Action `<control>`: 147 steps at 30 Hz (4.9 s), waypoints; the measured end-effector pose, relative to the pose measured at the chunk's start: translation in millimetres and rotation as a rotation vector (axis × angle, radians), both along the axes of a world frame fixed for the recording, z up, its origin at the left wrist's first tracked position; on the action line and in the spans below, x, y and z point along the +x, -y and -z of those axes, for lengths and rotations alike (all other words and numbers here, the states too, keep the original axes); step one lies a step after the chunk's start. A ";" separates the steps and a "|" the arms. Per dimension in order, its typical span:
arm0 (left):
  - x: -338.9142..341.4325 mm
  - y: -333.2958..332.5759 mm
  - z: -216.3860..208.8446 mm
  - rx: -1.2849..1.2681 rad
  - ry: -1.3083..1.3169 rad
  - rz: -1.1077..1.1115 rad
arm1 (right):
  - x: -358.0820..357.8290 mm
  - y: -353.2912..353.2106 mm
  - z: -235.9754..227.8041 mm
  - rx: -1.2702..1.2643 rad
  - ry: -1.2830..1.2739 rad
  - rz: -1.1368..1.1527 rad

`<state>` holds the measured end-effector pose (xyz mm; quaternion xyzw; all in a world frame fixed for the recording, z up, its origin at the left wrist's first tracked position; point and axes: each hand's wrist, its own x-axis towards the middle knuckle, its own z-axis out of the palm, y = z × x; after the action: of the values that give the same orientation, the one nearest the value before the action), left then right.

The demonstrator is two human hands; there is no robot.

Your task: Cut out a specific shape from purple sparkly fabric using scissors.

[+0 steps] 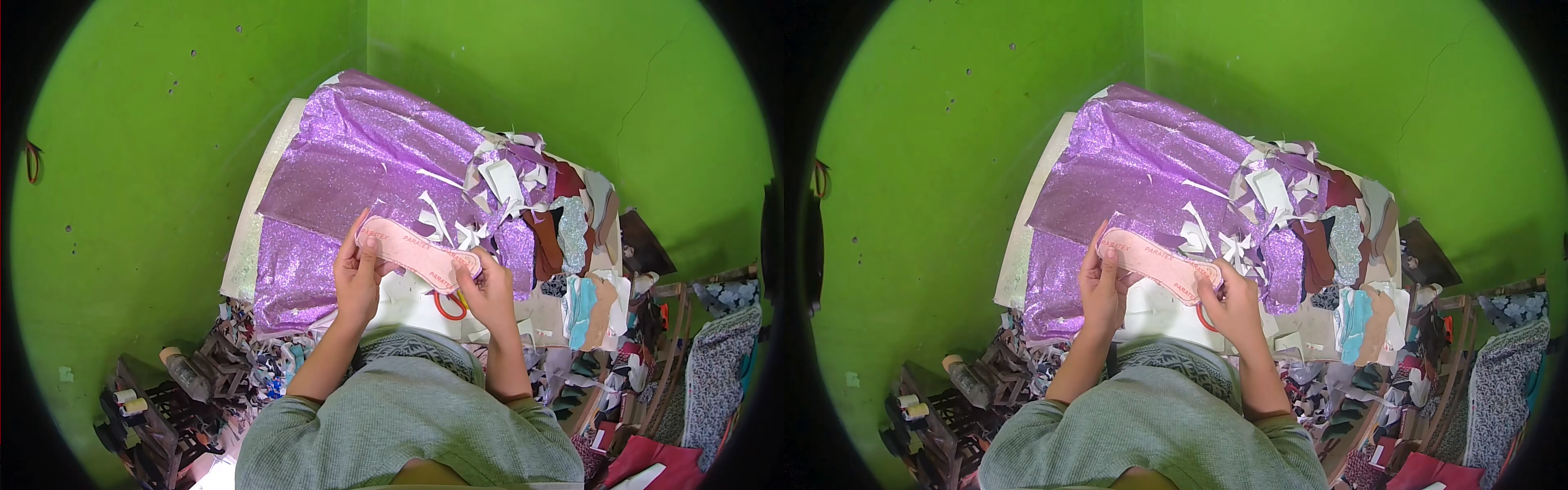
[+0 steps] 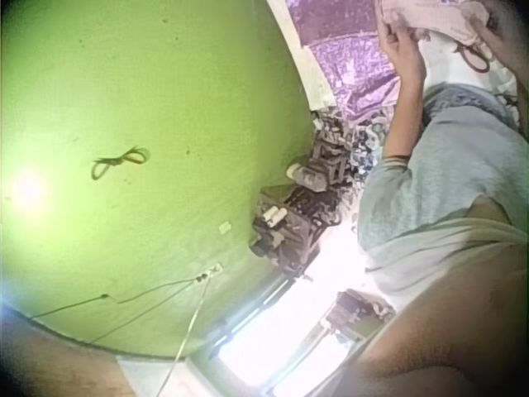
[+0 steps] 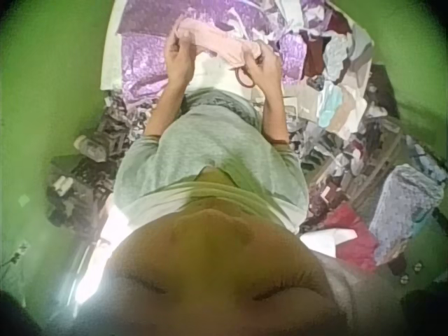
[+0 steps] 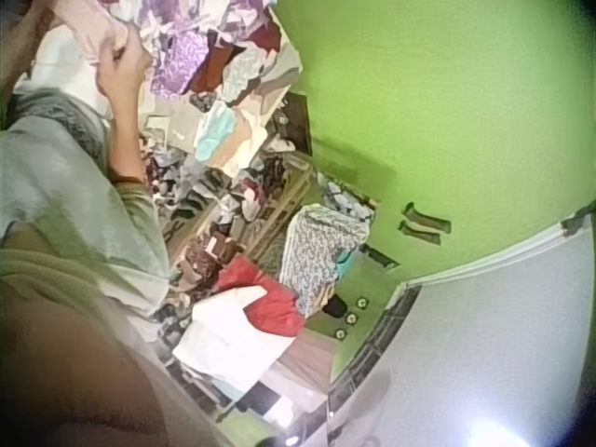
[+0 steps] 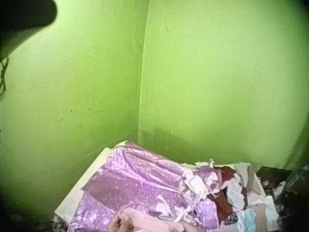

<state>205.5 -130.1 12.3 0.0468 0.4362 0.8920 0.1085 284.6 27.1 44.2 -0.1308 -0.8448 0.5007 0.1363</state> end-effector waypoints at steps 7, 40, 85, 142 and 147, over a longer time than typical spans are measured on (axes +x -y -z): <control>1.5 1.1 -2.8 0.056 -0.048 -0.019 | -2.1 4.7 -4.5 0.055 -0.028 0.005; -5.5 1.4 13.6 0.054 0.070 0.061 | -0.4 8.1 10.1 -0.005 0.014 -0.130; -28.3 28.3 -10.1 0.015 0.093 0.275 | 20.7 -35.1 148.6 0.186 0.455 -0.025; -48.2 44.1 -50.8 0.104 -0.023 0.301 | -19.8 61.1 16.0 -0.460 0.102 -0.502; -47.6 44.6 -60.9 0.185 0.034 0.359 | -15.9 55.3 -11.1 -0.403 0.212 -0.556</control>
<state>157.8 -174.7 73.2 0.1185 0.3350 0.8954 0.2684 268.7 -28.1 55.3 0.0287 -0.7418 0.6588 -0.1221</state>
